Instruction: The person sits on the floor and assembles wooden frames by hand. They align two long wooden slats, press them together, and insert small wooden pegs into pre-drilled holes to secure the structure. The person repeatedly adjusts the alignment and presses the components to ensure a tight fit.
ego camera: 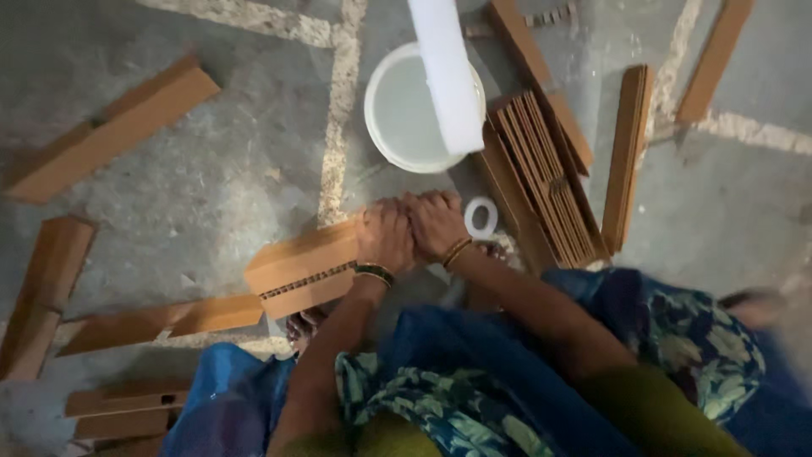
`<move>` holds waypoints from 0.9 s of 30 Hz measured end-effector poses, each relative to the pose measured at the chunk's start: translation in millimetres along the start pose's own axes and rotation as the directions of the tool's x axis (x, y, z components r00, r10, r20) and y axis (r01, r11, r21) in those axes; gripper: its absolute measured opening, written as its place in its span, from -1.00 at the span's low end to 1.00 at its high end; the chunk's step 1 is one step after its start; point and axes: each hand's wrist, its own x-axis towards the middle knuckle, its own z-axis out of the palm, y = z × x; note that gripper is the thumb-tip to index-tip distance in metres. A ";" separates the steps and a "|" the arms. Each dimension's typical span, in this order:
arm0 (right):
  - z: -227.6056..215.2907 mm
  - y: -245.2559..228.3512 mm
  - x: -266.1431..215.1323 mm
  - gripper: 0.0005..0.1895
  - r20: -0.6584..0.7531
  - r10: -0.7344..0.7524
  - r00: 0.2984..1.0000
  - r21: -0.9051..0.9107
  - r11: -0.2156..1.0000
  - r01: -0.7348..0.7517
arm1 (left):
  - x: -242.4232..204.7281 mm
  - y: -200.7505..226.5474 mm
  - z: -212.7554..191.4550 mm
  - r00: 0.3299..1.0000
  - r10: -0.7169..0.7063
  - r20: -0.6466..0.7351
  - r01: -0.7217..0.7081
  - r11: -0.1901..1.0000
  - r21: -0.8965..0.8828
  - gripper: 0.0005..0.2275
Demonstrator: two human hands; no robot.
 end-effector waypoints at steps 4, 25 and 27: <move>11.8 3.9 -6.3 -0.51 0.066 0.007 0.998 -0.097 0.995 -0.001 | -5.8 3.1 -4.4 0.999 0.008 0.043 -0.005 0.998 -0.061 -0.58; 51.7 -54.6 -1.5 -0.52 0.052 -0.104 0.993 -0.035 0.994 0.105 | -43.9 -47.7 -23.3 0.986 -0.143 0.085 0.140 0.989 0.040 -0.63; 45.1 -58.9 4.3 -0.50 0.075 -0.125 0.989 -0.105 0.986 0.133 | -42.1 -46.6 -32.0 0.988 -0.139 0.066 0.141 0.990 -0.029 -0.63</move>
